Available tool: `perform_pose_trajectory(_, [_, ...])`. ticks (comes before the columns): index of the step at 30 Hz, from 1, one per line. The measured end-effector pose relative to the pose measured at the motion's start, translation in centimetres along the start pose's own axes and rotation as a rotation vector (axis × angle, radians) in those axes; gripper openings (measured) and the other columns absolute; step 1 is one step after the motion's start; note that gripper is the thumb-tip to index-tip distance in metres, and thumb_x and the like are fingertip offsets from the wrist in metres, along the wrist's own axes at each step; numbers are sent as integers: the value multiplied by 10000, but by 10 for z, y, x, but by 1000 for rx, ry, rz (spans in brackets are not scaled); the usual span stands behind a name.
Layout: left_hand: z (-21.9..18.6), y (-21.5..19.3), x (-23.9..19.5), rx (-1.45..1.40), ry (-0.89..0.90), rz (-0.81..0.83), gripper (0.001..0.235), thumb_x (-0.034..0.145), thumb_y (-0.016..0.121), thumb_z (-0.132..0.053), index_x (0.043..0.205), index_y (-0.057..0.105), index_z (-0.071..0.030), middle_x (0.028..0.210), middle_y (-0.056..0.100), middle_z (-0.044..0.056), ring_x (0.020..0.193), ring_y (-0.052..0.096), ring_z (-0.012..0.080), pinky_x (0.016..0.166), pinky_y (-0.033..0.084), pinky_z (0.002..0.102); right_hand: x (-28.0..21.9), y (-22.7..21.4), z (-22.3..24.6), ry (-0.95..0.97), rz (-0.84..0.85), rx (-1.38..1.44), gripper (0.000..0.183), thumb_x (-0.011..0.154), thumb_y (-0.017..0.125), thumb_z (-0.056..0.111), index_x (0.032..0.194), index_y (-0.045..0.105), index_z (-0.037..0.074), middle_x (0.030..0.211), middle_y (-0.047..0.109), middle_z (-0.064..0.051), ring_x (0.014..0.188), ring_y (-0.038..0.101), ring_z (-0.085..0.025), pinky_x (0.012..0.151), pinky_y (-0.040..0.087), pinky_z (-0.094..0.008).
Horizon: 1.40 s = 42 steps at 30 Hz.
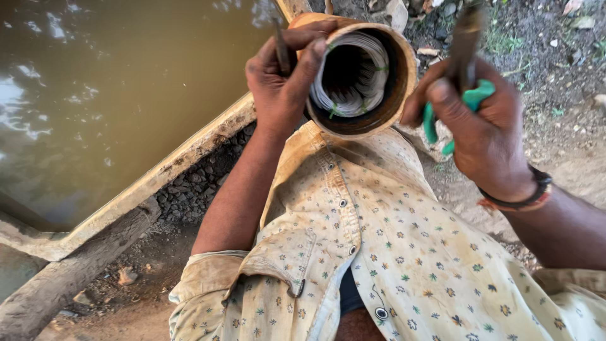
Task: The person uses pliers to remove debris and adjust wires inside a cylindrical metal component. They repeatedly reach into the component to pull out small pieces of debris and manipulate the internal wiring.
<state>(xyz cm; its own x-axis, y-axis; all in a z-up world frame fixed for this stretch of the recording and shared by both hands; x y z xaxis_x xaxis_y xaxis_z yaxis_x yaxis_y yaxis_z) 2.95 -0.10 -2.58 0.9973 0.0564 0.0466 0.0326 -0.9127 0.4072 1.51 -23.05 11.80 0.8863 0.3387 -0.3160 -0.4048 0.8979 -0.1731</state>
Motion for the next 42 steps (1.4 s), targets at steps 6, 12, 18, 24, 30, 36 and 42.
perform_pose_trajectory(6, [3,-5,-4,-22,-51,-26,111,1056,711,-96,1098,739,3,1206,770,129,1028,730,150,929,614,303,19,33,-7,799,291,308,263,1048,563,245,1162,649,23,935,809,-170,797,760,-212,451,482,-222])
perform_pose_trajectory(12, [-8,-4,-2,-6,49,7,99,1080,701,-79,1125,732,4,1213,763,111,1106,735,154,994,624,310,33,49,-16,978,283,360,308,998,568,213,1146,673,-36,999,775,-246,911,783,-311,573,603,-262])
perform_pose_trajectory(18, [-6,1,-3,-43,30,8,80,1073,706,-39,1125,724,19,1194,759,124,1129,732,167,1024,607,324,37,46,-22,993,239,483,327,1019,580,207,1180,670,-62,1043,757,-281,922,777,-345,575,611,-279])
perform_pose_trajectory(24, [-6,-1,-2,-20,24,22,86,1070,709,-41,1131,727,17,1205,757,131,1125,742,171,1016,625,328,40,53,-19,1033,233,545,368,995,579,215,1212,661,-70,1106,744,-303,991,774,-394,645,638,-311])
perform_pose_trajectory(30, [-5,1,-2,-34,36,20,108,1067,724,-74,1136,725,10,1253,753,134,1135,743,179,1014,640,337,40,53,-20,1068,192,558,397,990,565,231,1227,651,-76,1109,741,-300,999,756,-391,707,662,-328])
perform_pose_trajectory(36, [-5,1,-5,-18,34,6,107,1075,724,-80,1139,730,6,1216,757,122,1146,743,180,1017,641,328,36,56,-23,951,200,642,394,1080,569,239,1265,650,-99,1029,731,-266,900,750,-350,576,573,-275])
perform_pose_trajectory(42, [-15,3,-4,4,26,-22,121,1073,730,-88,1157,741,-2,1174,771,103,1090,762,154,974,639,293,28,64,-22,1069,124,825,364,1061,544,313,1162,643,-23,866,657,-100,750,646,-208,697,560,-350])
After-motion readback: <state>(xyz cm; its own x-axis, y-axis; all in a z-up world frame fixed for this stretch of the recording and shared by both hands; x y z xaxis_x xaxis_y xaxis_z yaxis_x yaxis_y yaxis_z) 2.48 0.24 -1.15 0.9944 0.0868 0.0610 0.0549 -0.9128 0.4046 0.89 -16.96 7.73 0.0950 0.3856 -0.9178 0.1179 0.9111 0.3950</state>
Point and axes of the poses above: each hand's wrist, its own x-axis towards the middle knuckle, its own y-axis out of the palm, z = x × y, the point moved 4 cm from there along x, towards the middle knuckle
